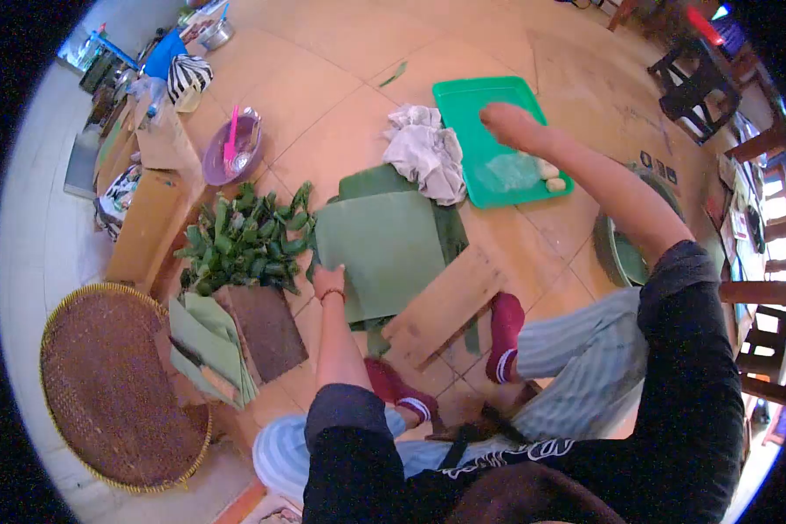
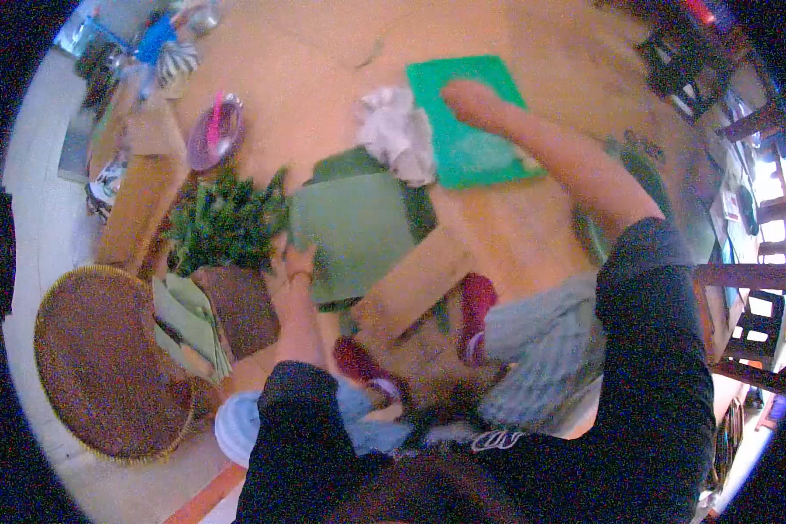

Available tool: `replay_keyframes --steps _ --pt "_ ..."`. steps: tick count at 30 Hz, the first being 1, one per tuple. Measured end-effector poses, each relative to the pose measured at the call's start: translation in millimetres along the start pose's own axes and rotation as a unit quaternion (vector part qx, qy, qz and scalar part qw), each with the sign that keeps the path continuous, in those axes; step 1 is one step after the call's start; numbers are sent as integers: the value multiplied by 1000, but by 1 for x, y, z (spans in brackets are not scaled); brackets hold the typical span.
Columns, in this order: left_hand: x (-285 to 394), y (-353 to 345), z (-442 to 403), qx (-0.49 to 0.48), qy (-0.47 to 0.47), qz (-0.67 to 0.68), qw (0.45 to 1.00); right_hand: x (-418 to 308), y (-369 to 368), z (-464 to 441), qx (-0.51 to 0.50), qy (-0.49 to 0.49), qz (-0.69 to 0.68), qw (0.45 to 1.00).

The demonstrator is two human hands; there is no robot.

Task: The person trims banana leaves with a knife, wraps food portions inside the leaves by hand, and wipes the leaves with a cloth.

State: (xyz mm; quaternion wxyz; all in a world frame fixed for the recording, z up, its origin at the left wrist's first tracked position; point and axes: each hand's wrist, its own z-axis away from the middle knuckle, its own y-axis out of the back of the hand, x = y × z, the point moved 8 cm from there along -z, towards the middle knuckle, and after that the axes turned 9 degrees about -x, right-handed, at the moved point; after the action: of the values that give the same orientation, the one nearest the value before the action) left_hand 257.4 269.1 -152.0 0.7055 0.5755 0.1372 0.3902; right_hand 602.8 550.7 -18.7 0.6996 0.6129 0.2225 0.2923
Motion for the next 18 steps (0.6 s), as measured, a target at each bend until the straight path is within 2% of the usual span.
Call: replay_keyframes --steps 3,5,8,9,11,13,14,17,18 --pt "-6 -7 -16 22 -8 77 997 -19 -40 -16 20 64 -114 991" --pt "-12 -18 -28 12 -53 129 990 -46 -67 -36 -44 67 -161 984" --pt "-4 -12 -32 -16 -145 153 977 -62 -123 -64 105 1 -190 976" --pt "-2 -10 -35 -29 -168 144 975 -64 -131 -73 108 -25 -180 977" --pt "2 -5 -41 -54 -163 204 964 -66 -146 -82 108 -81 -160 978" --pt "6 10 -40 -74 -106 343 930 -74 -137 -77 145 -39 -159 976" --pt "25 27 -34 -64 -160 329 928 -73 -129 -75 166 -17 -154 974" --pt "58 62 -15 26 -257 354 899 -61 -140 -55 295 -89 -178 935" --pt "71 71 -3 10 -214 393 894 -58 -143 -51 216 -112 -285 927"
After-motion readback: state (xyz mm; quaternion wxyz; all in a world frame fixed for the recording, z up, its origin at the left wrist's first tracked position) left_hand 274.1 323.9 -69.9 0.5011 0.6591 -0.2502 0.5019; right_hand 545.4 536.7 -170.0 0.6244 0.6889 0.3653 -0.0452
